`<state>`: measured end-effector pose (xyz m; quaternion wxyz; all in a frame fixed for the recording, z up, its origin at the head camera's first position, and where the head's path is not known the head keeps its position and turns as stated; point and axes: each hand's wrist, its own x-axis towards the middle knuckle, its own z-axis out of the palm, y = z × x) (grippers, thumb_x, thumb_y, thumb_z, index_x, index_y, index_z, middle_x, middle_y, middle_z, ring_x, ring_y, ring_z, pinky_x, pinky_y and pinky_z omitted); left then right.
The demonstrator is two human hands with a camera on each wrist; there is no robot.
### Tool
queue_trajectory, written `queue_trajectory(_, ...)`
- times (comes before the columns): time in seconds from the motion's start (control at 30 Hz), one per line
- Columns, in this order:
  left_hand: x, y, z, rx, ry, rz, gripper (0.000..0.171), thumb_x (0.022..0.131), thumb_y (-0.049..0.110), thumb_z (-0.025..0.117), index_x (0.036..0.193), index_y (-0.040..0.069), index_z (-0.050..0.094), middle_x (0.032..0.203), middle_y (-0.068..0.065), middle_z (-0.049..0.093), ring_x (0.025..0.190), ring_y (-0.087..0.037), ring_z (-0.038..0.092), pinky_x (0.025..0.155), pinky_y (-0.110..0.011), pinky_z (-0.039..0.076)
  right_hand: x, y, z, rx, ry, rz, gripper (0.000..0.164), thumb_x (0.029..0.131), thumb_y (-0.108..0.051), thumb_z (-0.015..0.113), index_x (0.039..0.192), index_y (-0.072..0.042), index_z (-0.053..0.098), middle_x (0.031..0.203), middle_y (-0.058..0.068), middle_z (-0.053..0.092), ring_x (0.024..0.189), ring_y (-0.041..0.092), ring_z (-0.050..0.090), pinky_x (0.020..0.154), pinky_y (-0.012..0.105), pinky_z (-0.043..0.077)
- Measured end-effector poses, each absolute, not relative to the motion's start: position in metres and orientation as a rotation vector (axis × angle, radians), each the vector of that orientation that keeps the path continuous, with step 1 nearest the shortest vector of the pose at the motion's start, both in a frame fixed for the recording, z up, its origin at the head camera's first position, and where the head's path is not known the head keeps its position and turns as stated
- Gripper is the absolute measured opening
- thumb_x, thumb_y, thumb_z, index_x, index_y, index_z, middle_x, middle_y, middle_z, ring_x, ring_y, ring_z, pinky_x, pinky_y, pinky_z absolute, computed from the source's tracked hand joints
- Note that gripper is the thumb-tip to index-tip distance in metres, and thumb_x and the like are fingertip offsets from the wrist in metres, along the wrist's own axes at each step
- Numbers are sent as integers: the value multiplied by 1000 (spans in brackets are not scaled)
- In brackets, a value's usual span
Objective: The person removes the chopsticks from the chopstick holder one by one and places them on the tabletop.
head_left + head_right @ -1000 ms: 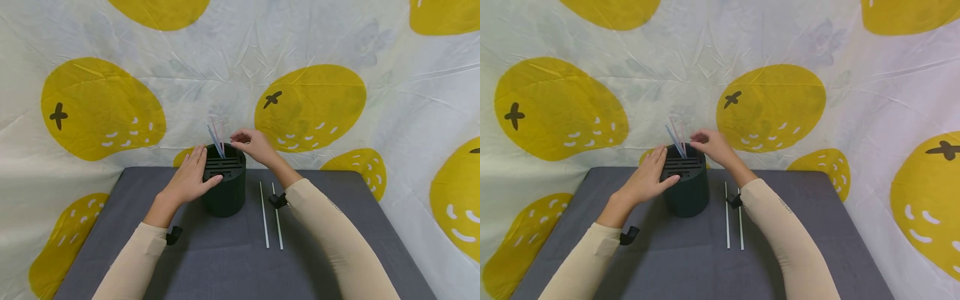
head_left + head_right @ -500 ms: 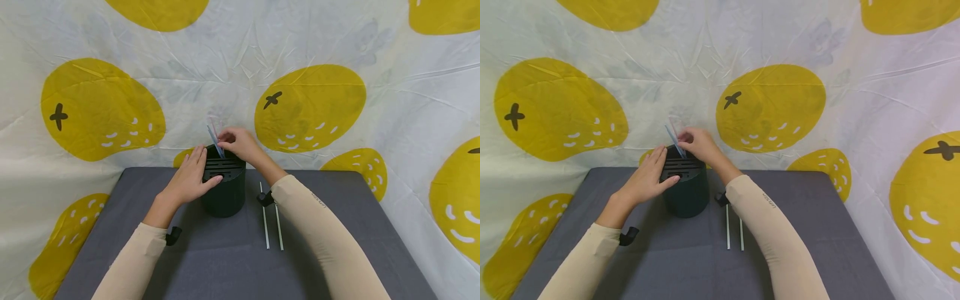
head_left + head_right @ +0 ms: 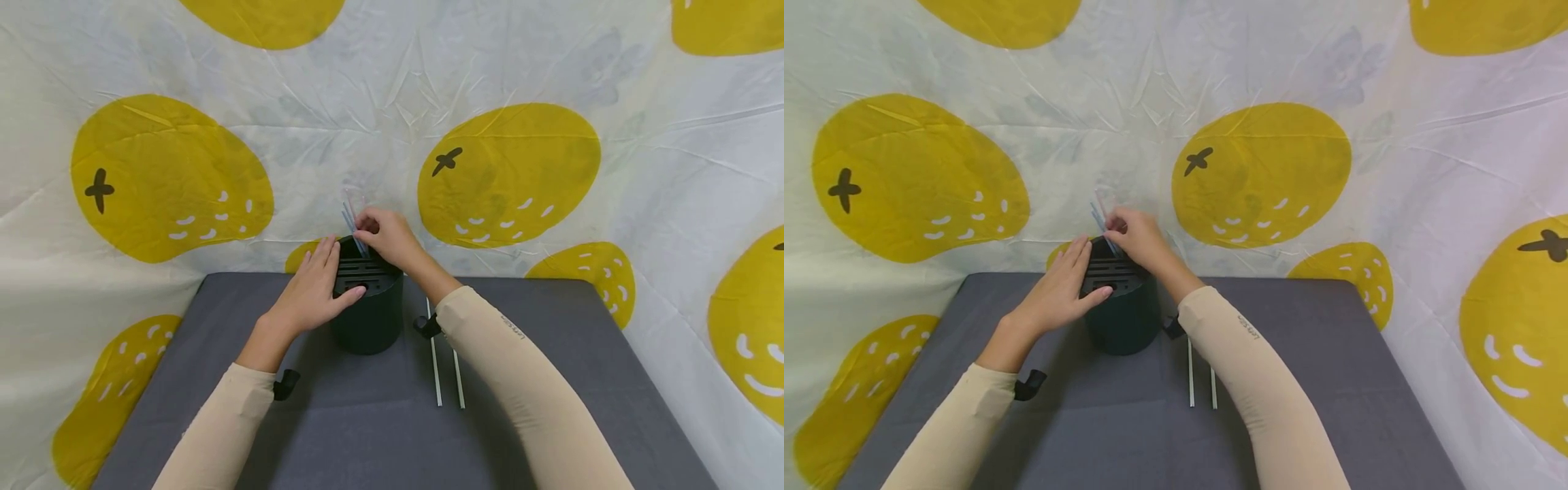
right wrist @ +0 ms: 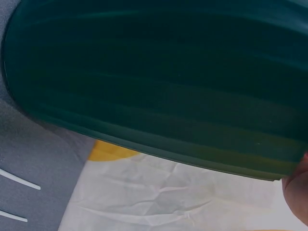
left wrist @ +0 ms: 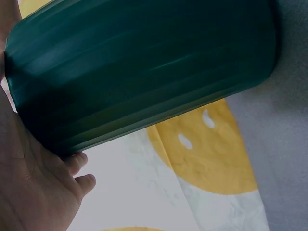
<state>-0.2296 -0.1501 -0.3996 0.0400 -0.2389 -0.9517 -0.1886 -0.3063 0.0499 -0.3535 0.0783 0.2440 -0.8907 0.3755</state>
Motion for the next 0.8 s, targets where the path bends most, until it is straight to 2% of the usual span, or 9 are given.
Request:
queue_trajectory(0.43,-230,-151,-401,-717,-2925,-583,106,98,78,38,165,1,8,175,-12,-3,162,-31,-1,129,-59,6,-295,65,-337,707,-2541,1230,17,101,-20,70,113,-9,70,105,8,73,96,23,70,86,36,60)
queue_trajectory(0.63,-230,-150,-401,-718,-2936,-582,108,97,80,36,165,2,7,175,-12,-4,162,-31,-2,129,-59,6,-296,78,-330,716,-2395,1428,15,99,-11,71,110,0,70,101,15,73,88,27,72,83,35,62)
queue_trajectory(0.8,-230,-149,-401,-711,-2932,-580,108,97,79,37,165,1,8,175,-13,-3,162,-31,0,129,-58,6,-294,88,-321,712,-2280,1541,14,98,-7,71,108,3,70,100,18,72,87,29,73,80,29,63)
